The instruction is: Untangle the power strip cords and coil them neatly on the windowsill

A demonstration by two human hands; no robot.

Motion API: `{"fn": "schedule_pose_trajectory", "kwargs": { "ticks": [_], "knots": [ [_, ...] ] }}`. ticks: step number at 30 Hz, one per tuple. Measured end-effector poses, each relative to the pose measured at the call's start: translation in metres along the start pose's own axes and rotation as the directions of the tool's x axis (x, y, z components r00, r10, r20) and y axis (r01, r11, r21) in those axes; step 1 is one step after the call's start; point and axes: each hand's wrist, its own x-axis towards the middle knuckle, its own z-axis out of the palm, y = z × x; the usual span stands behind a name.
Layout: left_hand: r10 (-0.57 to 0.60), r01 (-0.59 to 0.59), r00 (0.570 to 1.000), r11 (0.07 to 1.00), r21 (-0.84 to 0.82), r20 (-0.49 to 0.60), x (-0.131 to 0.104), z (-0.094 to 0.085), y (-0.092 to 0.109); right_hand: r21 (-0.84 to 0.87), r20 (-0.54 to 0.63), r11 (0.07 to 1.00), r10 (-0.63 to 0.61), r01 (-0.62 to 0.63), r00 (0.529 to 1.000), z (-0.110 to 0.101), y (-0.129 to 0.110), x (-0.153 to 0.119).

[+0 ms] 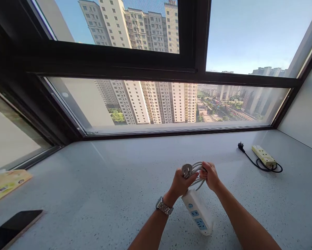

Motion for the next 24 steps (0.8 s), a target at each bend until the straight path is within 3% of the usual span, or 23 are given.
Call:
{"fn": "schedule_pose_trajectory", "kwargs": {
  "ticks": [3,11,19,24],
  "knots": [
    [-0.003,0.003,0.998,1.0,0.006,0.059,-0.003,0.002,-0.007,0.004,-0.036,1.0,-0.017,0.017,0.999,-0.006,0.013,-0.002],
    [-0.145,0.158,0.984,0.978,-0.138,0.101,-0.005,0.001,-0.028,-0.016,-0.122,0.997,0.075,-0.078,0.99,-0.01,0.033,-0.004],
    [-0.173,0.175,0.985,0.974,-0.14,0.024,0.007,0.003,-0.04,-0.003,-0.222,0.985,0.166,-0.171,0.961,-0.007,0.031,0.003],
    [-0.144,0.145,0.989,0.985,-0.097,0.018,0.002,0.003,-0.042,-0.03,-0.24,0.991,0.121,-0.132,0.963,-0.01,0.036,-0.001]
  ]
}}
